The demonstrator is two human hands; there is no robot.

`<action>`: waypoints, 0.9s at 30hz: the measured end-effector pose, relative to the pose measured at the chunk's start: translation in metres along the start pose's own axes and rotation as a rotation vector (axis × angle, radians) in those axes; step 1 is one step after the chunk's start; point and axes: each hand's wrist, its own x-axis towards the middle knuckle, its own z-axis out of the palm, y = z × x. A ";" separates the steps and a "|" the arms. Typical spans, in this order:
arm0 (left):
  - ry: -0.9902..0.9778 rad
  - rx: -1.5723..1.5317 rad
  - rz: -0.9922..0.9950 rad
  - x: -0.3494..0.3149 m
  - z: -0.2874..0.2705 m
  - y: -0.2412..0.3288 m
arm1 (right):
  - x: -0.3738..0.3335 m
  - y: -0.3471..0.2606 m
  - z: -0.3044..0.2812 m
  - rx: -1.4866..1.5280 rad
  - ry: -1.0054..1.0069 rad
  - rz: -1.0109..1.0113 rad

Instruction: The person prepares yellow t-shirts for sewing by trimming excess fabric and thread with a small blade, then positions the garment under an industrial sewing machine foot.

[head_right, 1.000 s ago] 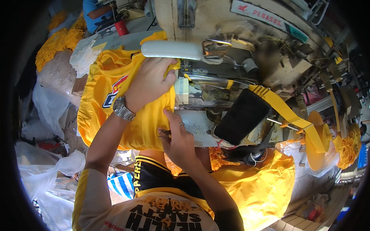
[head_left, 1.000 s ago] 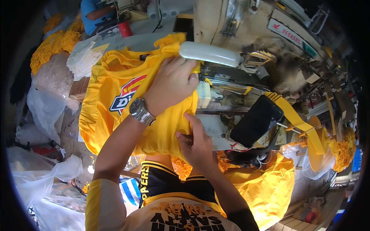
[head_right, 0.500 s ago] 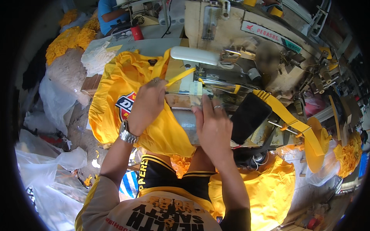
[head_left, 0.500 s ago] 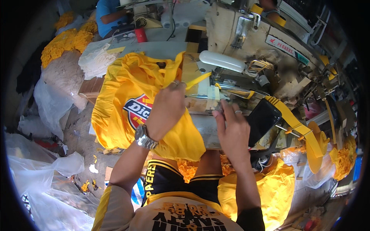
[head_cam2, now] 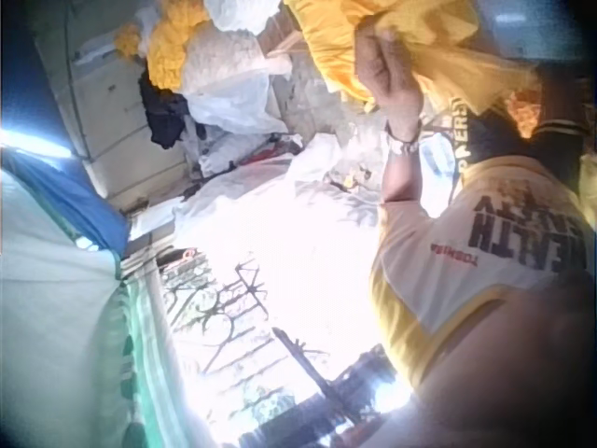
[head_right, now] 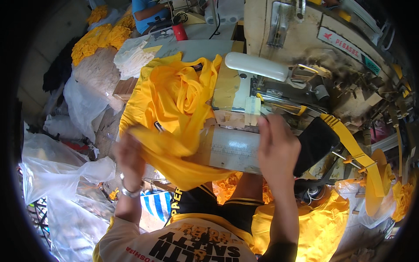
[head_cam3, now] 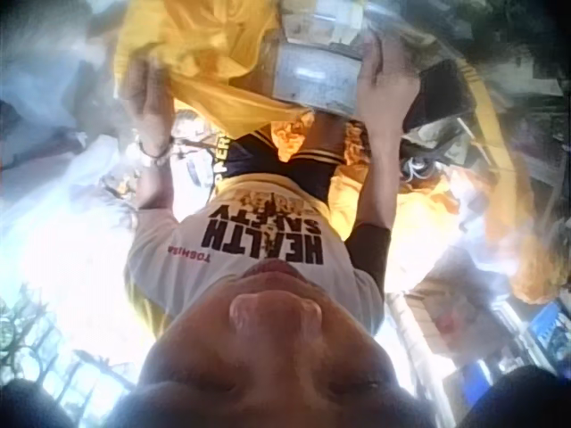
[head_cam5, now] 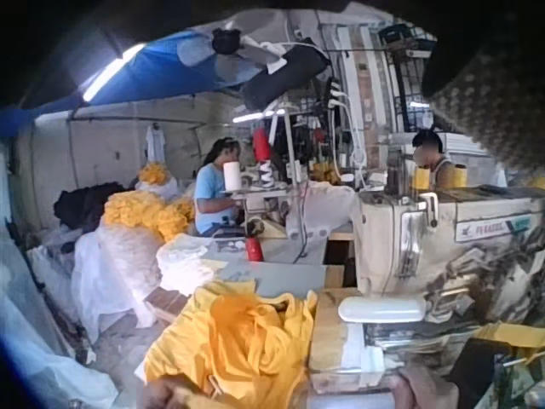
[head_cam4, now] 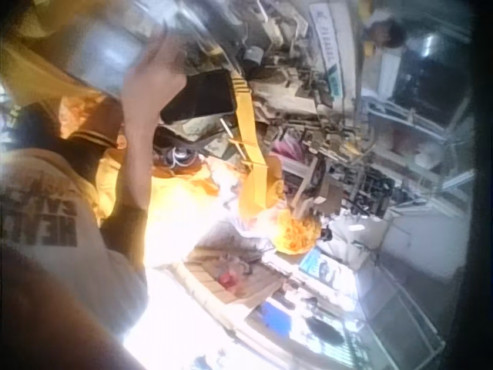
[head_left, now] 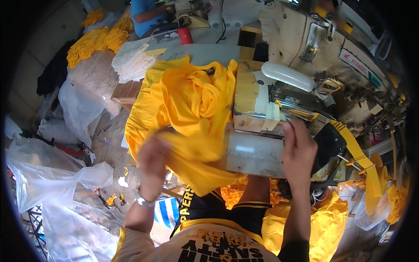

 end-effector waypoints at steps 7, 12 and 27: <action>0.730 0.514 0.028 0.035 -0.086 -0.054 | -0.092 0.017 -0.027 0.281 -0.245 0.329; -0.018 0.553 0.142 0.130 0.013 -0.087 | -0.079 -0.030 0.002 0.488 -0.541 0.195; -0.360 -0.570 -0.036 0.167 0.029 0.094 | 0.079 -0.070 0.136 0.722 -0.069 0.058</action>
